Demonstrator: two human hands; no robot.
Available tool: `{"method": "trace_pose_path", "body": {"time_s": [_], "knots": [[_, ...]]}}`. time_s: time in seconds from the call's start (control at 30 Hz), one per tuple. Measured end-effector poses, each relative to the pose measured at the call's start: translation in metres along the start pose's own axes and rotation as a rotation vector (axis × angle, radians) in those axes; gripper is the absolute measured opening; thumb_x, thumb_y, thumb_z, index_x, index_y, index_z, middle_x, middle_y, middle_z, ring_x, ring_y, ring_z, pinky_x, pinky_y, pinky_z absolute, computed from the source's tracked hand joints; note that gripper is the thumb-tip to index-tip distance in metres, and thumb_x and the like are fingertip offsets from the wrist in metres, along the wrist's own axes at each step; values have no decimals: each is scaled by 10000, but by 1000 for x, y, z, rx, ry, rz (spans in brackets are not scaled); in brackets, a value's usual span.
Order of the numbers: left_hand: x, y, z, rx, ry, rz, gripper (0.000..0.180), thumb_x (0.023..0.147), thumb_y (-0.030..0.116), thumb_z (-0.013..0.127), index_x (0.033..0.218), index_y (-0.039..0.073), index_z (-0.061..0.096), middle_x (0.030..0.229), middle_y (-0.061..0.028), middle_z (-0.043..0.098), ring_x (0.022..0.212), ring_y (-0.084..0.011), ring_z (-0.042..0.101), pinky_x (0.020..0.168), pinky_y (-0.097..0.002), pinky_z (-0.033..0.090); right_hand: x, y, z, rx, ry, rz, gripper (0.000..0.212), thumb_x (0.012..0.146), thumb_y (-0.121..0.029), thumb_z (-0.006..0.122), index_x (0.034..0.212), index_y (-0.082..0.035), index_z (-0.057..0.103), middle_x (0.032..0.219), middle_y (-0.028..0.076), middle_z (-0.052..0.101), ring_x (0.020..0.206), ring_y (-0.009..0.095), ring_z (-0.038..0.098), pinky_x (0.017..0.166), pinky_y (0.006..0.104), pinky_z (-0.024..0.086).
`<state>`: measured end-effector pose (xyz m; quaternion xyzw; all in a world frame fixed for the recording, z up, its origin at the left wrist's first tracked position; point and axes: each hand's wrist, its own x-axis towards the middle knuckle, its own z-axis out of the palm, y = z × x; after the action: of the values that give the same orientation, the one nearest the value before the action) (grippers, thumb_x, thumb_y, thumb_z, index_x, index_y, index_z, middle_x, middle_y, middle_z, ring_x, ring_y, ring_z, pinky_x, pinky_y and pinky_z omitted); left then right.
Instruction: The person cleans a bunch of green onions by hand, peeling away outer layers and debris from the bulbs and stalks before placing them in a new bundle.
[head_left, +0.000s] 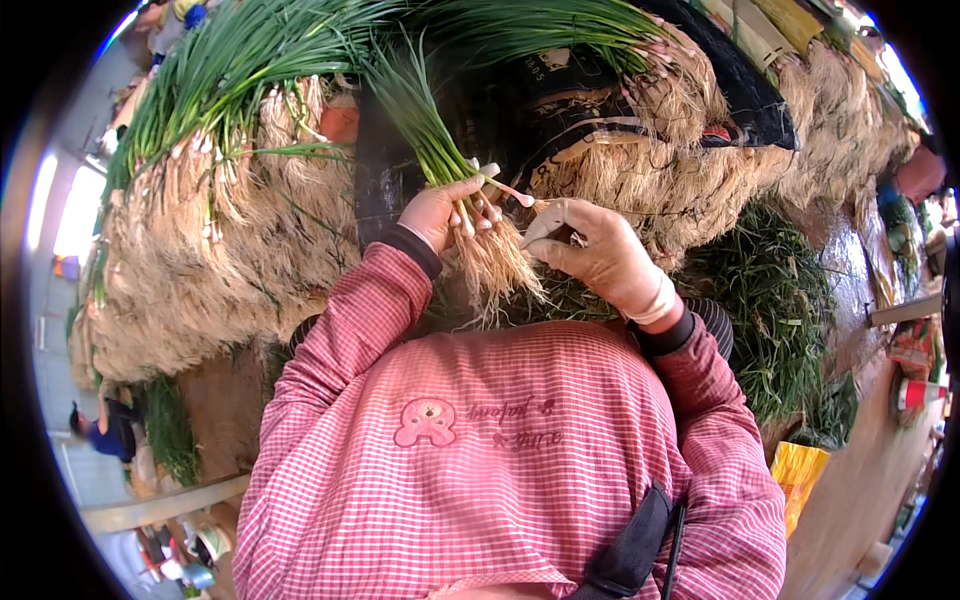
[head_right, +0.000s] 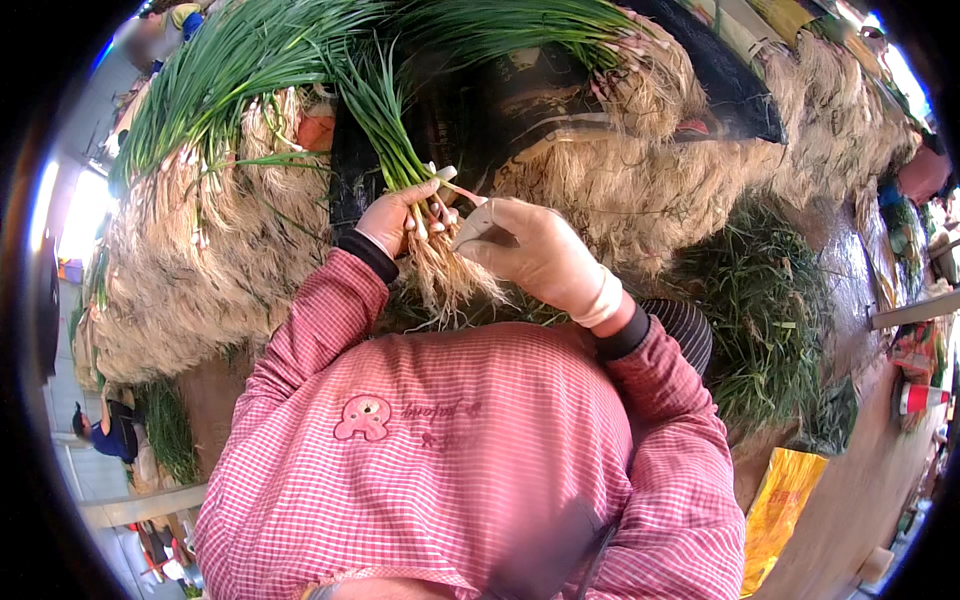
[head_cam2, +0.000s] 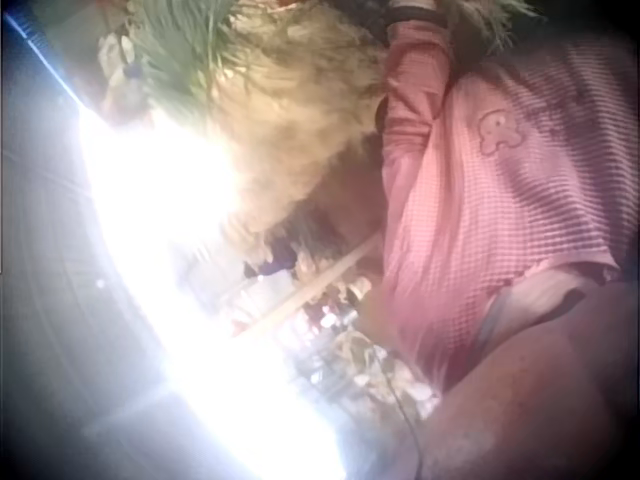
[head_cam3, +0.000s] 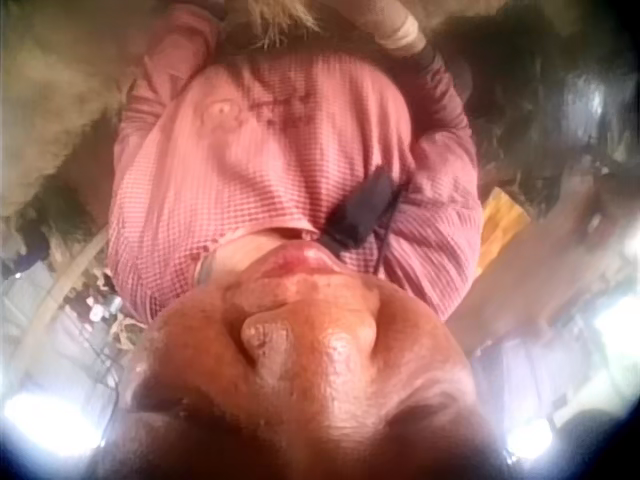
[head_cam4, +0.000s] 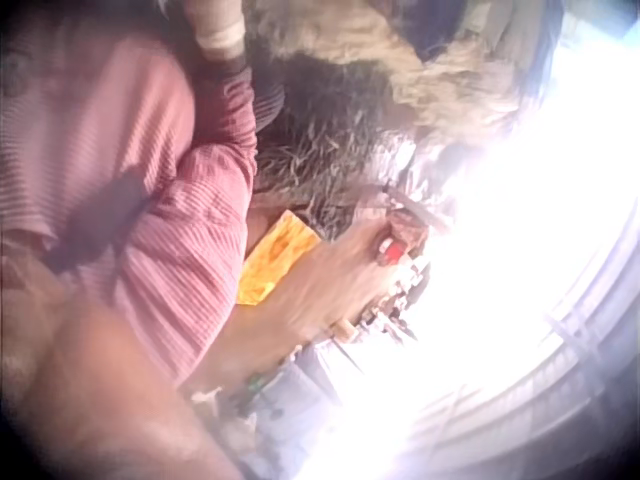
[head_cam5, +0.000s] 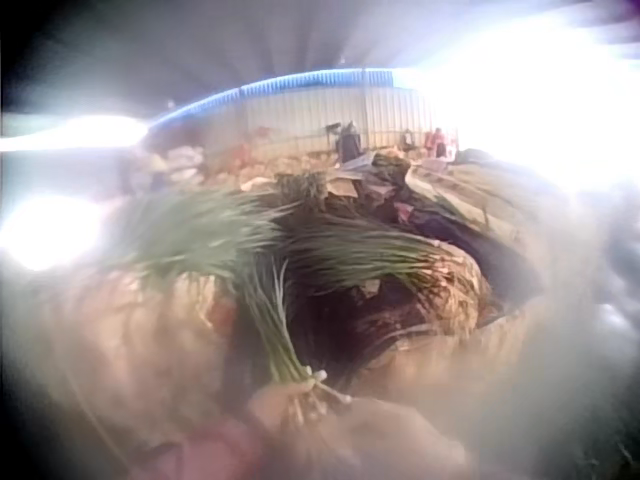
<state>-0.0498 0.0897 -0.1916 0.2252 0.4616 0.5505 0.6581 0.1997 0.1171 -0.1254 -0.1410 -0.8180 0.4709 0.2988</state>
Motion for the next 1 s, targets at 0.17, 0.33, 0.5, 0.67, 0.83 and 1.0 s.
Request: {"method": "trace_pose_path", "body": {"time_s": [0.17,0.33,0.5,0.67,0.83,1.0], "knots": [[-2,-7,28,-32,63,-34,357,973,185,558,1307,60,562,943,-78,680,702,-142,627,575,-245,530,16,41,30,-816,-24,-175,188,831,-248,689,945,-102,656,801,73,641,717,224,618,639,370,476],[-6,-6,9,-19,70,-15,381,977,198,553,1329,51,533,1002,-110,675,685,-167,610,553,-233,509,2,27,19,-130,-8,-18,91,817,-99,672,893,-54,648,828,83,661,726,202,639,731,305,505],[-3,-12,7,-42,4,-30,369,979,205,549,1313,47,546,991,-111,680,710,-173,631,573,-224,528,-2,19,12,-334,41,-140,105,835,-116,669,913,-45,660,836,70,662,761,186,638,718,322,515],[-10,-7,20,71,-47,-23,387,986,213,531,1321,20,534,1047,-109,691,768,-129,652,625,-212,555,7,36,32,-605,-33,-103,171,788,-180,665,888,-41,652,750,118,635,679,228,628,628,373,486],[-37,5,24,187,41,38,358,995,186,476,1242,-58,563,870,-164,671,542,-174,598,460,-257,523,-17,18,-12,192,-202,84,214,857,-186,686,980,-22,624,832,54,645,722,149,576,708,293,501],[-51,-3,-17,51,28,87,376,971,253,518,1209,-29,591,796,-122,647,614,-226,674,409,-251,504,9,58,-96,-793,-313,338,419,905,-234,652,1285,-75,573,1266,176,595,1170,316,573,1033,396,439]]}}
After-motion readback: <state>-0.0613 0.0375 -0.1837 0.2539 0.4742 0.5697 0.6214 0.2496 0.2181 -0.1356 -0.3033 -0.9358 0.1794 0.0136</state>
